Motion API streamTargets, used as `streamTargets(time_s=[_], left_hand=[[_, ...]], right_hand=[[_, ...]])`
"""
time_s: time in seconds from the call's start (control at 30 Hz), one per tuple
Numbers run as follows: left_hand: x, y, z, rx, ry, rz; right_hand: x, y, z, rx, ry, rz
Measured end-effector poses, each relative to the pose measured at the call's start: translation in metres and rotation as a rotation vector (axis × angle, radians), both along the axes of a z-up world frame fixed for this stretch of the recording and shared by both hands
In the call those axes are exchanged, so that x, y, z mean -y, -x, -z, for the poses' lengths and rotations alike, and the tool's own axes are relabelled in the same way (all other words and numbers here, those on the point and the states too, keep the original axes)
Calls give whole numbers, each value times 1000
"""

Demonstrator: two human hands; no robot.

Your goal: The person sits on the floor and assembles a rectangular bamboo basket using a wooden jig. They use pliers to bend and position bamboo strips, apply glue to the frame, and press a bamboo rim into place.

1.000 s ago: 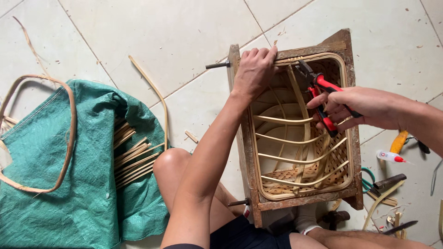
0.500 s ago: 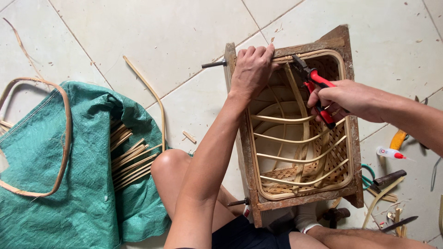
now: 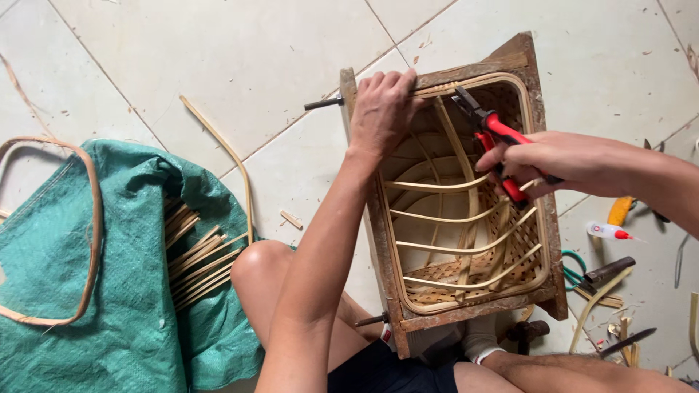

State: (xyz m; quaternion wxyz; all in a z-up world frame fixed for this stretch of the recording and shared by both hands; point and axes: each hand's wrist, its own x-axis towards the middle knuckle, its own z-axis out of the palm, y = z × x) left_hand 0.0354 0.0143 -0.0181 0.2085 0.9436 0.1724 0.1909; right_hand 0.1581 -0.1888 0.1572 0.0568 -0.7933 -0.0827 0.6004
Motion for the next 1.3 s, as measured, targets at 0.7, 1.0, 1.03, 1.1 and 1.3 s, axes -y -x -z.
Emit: streamTargets(time_s=[0.7,1.0,1.03,1.1,1.3], left_hand=[[22,38,-6,-86,-343,93],[27,48,-23,-222,-361,101],[25,54,-26,-122,-232,13],[27,76,-31,78,24,-163],[58,140,-35,389,1411,-385]], right_hand=[[114,-25,44,467,-682,228],[58,7,43,257,-678,160],[52,10,39,264,-677,134],[41,15,35,272,-672,78],[23,26,27,226,-772,103]])
